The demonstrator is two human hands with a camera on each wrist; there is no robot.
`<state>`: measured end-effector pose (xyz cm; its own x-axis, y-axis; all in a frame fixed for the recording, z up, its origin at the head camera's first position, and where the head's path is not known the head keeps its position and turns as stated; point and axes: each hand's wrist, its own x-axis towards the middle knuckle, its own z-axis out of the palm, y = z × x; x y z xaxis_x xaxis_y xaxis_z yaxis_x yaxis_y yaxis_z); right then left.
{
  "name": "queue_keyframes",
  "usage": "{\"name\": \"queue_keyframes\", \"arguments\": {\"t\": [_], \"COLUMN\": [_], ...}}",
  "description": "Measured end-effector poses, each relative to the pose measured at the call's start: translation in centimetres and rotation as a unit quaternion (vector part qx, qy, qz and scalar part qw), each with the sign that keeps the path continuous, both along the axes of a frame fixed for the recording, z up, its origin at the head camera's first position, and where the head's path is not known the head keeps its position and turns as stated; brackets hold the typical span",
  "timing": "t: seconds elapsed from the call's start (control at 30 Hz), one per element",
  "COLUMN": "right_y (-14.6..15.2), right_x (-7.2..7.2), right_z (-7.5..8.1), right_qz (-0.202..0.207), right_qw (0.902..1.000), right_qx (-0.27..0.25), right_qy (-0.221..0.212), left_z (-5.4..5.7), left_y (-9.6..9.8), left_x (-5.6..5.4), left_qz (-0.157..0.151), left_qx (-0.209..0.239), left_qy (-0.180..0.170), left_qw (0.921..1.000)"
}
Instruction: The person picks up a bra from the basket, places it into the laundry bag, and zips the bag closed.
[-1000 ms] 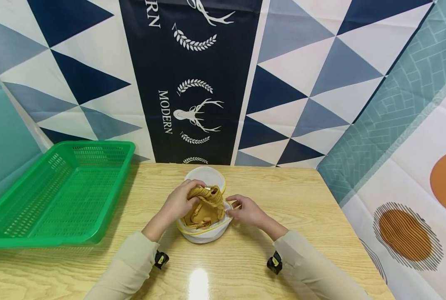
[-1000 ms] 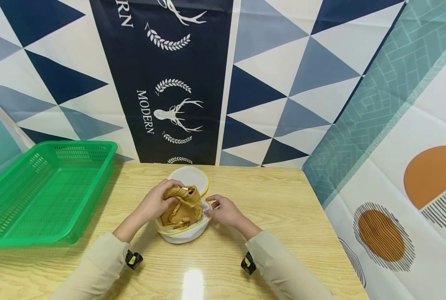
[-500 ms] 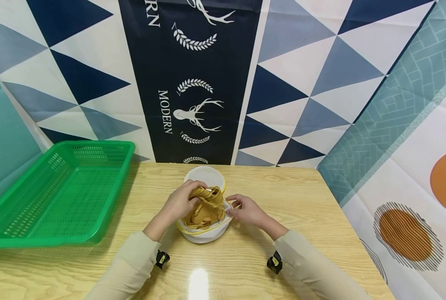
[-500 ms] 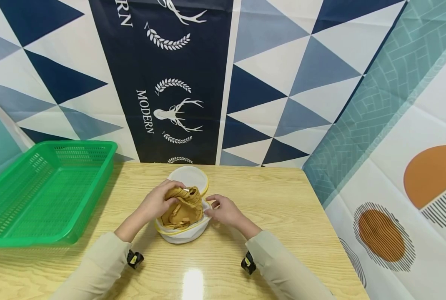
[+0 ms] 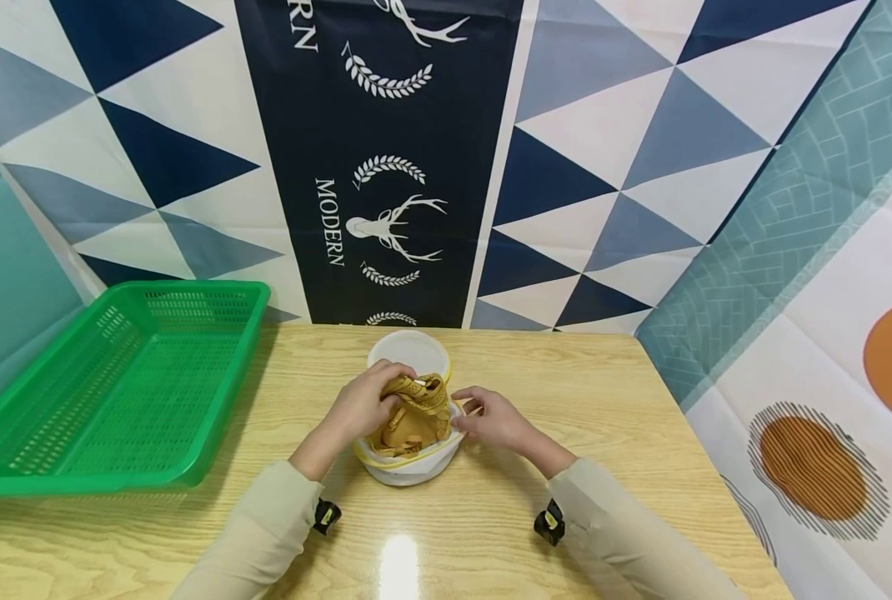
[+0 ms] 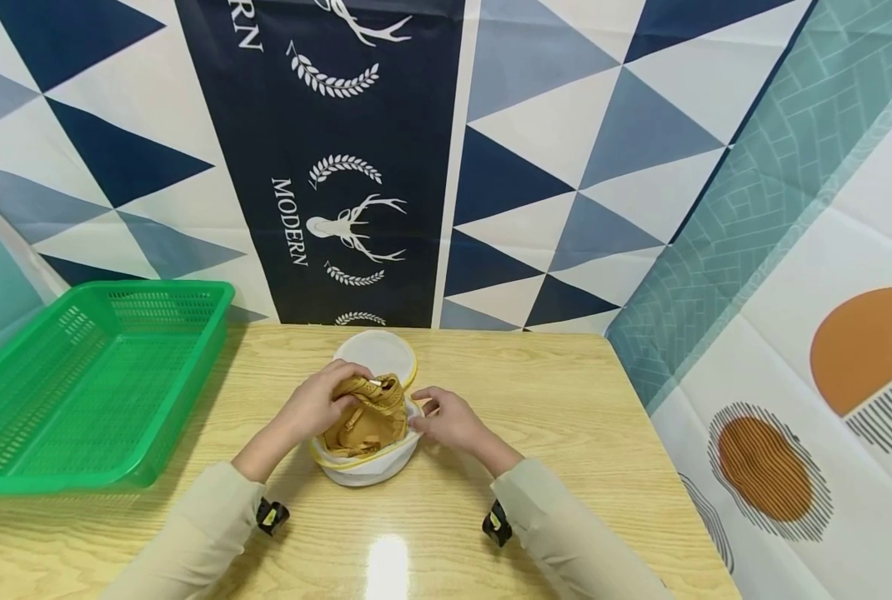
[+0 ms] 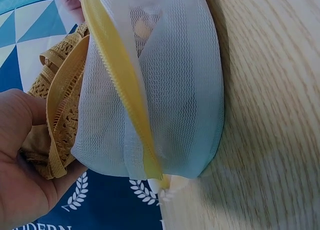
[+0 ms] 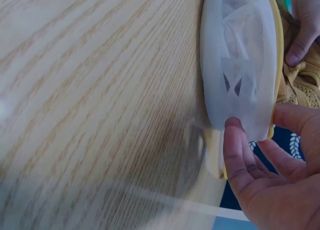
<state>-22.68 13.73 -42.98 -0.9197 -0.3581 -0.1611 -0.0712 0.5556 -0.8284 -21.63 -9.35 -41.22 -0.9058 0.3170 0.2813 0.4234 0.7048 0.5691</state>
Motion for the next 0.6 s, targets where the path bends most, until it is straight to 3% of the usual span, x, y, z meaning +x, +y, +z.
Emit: {"name": "queue_keyframes", "arguments": {"t": [0.6], "right_y": [0.23], "right_x": [0.00], "right_z": [-0.02], "right_qz": [0.006], "right_qw": [1.0000], "right_qx": [0.004], "right_qy": [0.006], "left_z": [-0.11], "left_y": [0.62], "left_x": [0.12], "left_qz": [-0.001], "left_qx": [-0.081], "left_qy": [0.030], "left_qw": [0.9963]}}
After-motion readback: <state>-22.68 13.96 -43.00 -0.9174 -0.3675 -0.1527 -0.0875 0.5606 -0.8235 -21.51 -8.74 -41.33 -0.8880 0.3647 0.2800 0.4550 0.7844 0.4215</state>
